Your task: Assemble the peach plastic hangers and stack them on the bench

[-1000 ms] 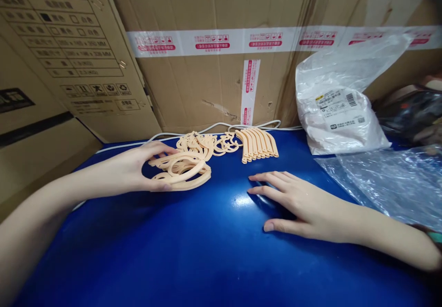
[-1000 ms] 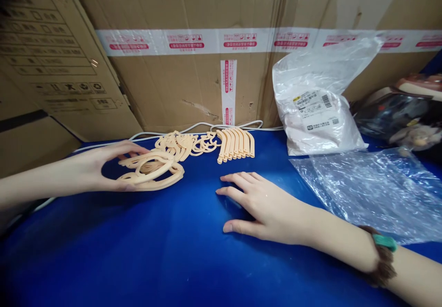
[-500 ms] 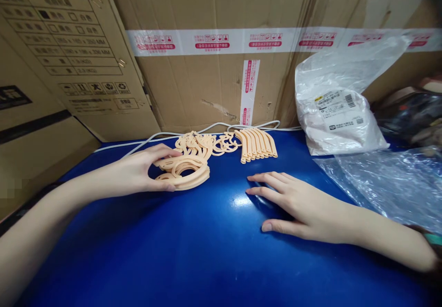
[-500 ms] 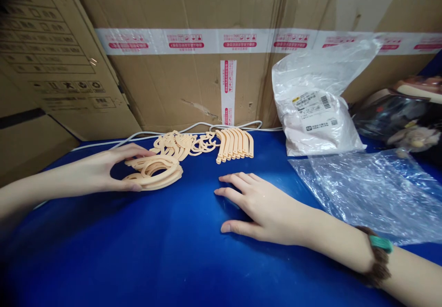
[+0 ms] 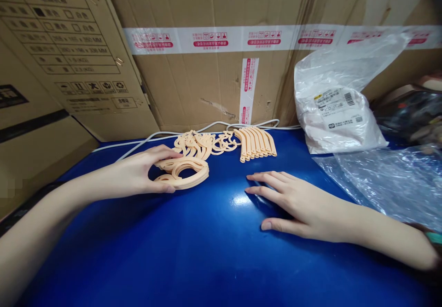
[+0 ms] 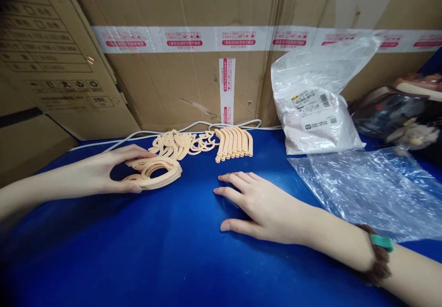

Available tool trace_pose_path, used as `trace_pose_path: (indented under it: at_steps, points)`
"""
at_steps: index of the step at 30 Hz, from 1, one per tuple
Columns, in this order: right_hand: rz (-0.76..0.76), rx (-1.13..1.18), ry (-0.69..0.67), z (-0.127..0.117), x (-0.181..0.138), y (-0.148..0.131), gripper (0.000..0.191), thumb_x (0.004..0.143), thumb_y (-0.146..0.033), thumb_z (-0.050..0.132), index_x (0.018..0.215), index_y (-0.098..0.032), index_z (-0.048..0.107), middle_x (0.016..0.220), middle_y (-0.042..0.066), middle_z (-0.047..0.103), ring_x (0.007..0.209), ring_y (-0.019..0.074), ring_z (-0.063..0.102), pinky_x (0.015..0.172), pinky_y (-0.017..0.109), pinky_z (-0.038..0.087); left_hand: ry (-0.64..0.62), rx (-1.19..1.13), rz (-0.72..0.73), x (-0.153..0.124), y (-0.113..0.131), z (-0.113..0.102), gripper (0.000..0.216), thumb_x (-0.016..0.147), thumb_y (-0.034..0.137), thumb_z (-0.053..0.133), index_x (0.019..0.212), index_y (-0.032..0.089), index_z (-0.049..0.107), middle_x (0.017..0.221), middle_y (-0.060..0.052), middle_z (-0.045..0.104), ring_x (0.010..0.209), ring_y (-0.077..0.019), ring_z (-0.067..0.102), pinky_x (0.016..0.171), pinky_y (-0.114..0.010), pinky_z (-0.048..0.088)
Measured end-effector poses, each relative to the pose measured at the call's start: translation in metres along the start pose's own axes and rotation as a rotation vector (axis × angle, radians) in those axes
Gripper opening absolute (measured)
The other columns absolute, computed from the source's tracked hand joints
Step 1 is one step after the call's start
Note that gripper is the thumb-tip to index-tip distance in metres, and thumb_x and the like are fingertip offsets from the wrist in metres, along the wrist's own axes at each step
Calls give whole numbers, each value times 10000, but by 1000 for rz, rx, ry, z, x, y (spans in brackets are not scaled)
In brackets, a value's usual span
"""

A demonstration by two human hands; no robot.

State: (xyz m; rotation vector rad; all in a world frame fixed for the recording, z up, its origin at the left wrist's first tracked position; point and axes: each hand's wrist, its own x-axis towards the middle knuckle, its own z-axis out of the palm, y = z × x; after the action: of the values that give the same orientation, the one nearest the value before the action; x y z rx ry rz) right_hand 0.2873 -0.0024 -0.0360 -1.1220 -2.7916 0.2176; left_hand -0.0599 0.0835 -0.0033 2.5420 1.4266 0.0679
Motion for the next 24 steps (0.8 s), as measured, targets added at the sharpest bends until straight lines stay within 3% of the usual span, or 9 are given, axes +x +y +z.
trace_pose_path:
  at_steps: [17, 24]
  points:
    - [3, -11, -12, 1, -1, 0, 591, 925, -571, 431, 1374, -191, 481, 1441, 151, 433, 1283, 293, 444, 1042, 496, 387, 1, 6, -7, 1, 0, 0, 807, 706, 684, 625, 1391, 295, 447, 1427, -7, 490, 1283, -275, 476, 1071, -303, 377]
    - [-2, 8, 17, 1, -2, -1, 573, 917, -548, 469, 1365, -192, 495, 1426, 160, 451, 1268, 307, 463, 1028, 512, 399, -18, 8, -28, 2, -1, 1, 850, 688, 709, 616, 1410, 304, 427, 1486, -20, 416, 1330, -312, 415, 1116, -370, 320]
